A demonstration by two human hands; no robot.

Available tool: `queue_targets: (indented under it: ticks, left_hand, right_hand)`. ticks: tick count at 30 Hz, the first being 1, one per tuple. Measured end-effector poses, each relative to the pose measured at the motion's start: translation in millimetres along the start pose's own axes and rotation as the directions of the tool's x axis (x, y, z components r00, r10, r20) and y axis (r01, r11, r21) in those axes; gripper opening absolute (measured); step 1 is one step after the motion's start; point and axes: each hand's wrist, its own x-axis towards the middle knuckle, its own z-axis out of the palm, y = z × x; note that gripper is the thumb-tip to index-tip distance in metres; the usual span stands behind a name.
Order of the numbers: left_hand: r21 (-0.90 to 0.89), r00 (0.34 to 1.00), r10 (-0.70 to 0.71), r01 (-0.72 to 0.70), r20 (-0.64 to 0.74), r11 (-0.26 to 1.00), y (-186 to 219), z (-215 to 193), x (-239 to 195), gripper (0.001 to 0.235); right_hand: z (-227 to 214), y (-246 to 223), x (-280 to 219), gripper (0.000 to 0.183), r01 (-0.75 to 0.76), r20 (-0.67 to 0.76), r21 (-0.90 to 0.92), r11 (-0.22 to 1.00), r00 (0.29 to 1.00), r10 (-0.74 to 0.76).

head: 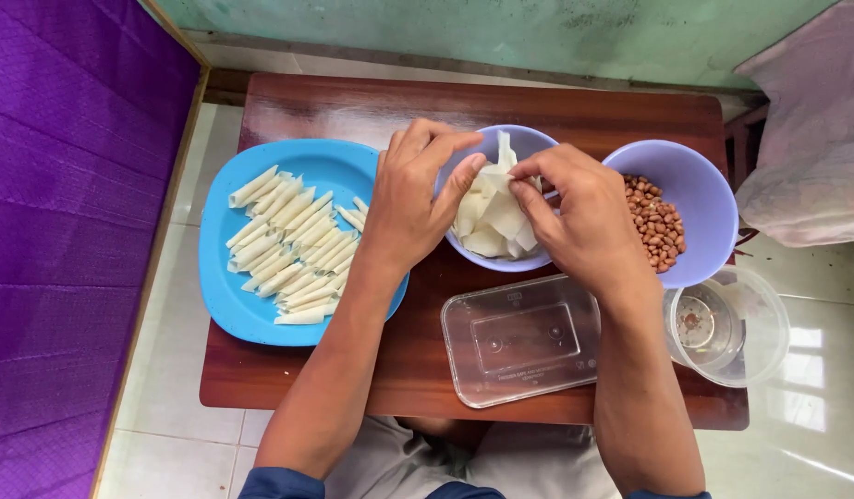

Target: The person sits at a low table and repeatedly takes thin white wrappers, places a peanut inside, and rolls them into cylindrical shapes. The finished rolls are placed on a blue plate. The person occasionally separates stacked wrappers before continuing the rolling process.

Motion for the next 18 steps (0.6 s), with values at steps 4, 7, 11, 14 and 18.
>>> queue_targets:
  ticks: [4,7,11,14,18]
  left_hand:
    - [0.013,0.997,0.059,-0.06,0.056,0.998,0,-3,-2,0.029]
    - [-0.008,0.993,0.063,-0.062,0.101,0.998,-2,-1,-3,0.016]
    - [-0.038,0.993,0.082,-0.079,0.081,0.996,1,0,-3,0.022]
    - [-0.034,0.991,0.095,-0.093,0.094,0.995,10,1,-3,0.034]
    - [-0.027,0.99,0.089,-0.087,0.107,0.996,7,9,-7,0.032]
  right_hand:
    - [-2,-2,-2,0.009,0.002,-0.032,0.07,0.998,0.999,0.0]
    - [-4,-1,-3,0.012,-0.018,-0.037,0.071,0.997,0.999,0.021]
    - [-14,-9,-4,0.026,-0.072,-0.045,0.183,0.98,0.996,0.082]
    - [-13,-10,-4,0.034,-0.131,-0.022,0.316,0.94,0.989,0.145]
    - [-6,-3,-3,0.032,-0.149,-0.003,0.412,0.899,0.986,0.165]
